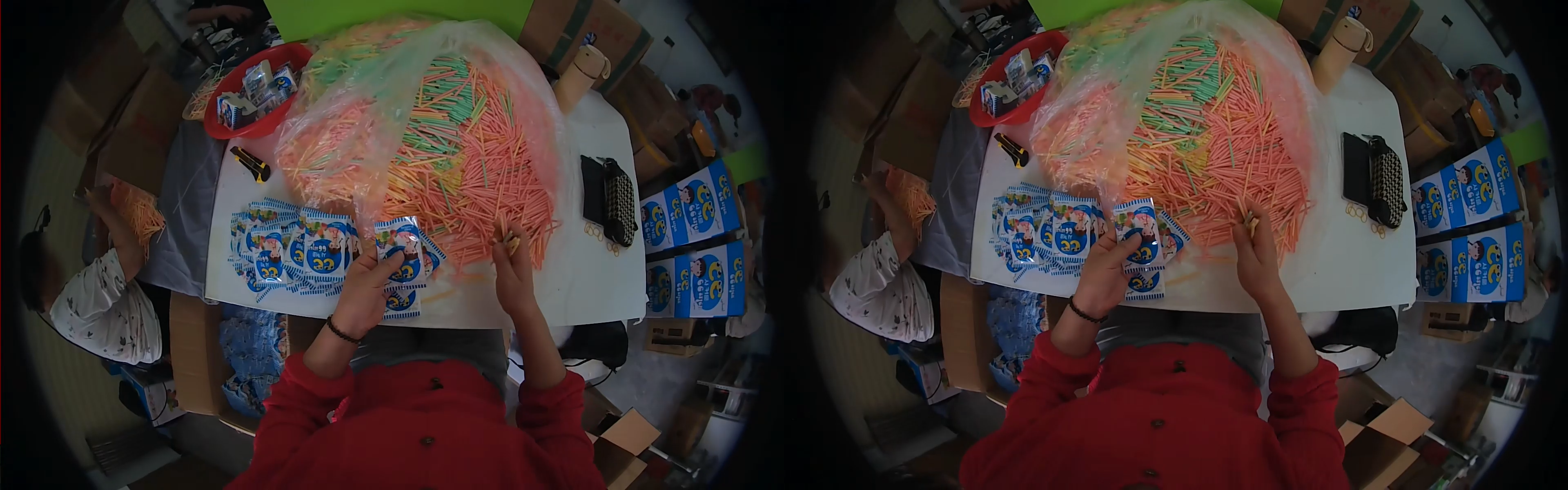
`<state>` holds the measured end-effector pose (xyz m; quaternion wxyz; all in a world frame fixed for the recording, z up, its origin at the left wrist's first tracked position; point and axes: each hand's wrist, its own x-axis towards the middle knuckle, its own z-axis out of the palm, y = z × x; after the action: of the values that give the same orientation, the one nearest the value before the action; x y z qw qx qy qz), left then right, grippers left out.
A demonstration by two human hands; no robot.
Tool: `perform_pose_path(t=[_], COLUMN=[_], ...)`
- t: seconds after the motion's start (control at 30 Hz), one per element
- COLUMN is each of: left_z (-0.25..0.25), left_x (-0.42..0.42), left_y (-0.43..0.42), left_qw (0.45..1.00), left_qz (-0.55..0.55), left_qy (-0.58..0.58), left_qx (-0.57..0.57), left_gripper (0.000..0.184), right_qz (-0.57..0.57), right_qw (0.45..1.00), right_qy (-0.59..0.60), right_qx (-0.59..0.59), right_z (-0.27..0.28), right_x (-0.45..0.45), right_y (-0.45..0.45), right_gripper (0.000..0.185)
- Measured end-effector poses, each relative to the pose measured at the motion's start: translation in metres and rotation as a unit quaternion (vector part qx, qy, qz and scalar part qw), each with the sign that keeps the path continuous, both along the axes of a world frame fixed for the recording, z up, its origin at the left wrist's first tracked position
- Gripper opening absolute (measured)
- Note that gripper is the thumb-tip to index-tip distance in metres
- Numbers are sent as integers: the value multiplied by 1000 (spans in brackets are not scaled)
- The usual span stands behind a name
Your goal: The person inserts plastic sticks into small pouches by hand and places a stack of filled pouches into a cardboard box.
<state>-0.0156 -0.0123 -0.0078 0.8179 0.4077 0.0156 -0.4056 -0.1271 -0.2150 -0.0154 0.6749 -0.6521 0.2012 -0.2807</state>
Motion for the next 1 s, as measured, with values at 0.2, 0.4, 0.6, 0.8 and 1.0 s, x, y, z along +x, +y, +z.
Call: perform_pose_path(t=[0.2,0.4,0.6,0.8,1.0], left_z=[10,2,5,-18,-5], left_x=[-1,-2,2,-6,-13], left_y=[-3,-5,-7,-5,-6], left_qw=[999,999,992,995,978], left_qz=[-24,-49,-70,-90,-100], left_qy=[25,2,107,-46,-172], left_qx=[-16,-24,-9,26,57], left_gripper=[23,22,30,27,24], right_qz=[133,15,-3,-3,112], right_qw=[964,993,864,864,947], right_qy=[70,60,-73,-66,-115], right_qx=[-218,-105,497,499,278], right_z=[-39,-18,-5,0,52], right_x=[-21,-10,-8,-10,-1], right_y=[-3,8,-10,5,19], right_gripper=[27,21,23,17,13])
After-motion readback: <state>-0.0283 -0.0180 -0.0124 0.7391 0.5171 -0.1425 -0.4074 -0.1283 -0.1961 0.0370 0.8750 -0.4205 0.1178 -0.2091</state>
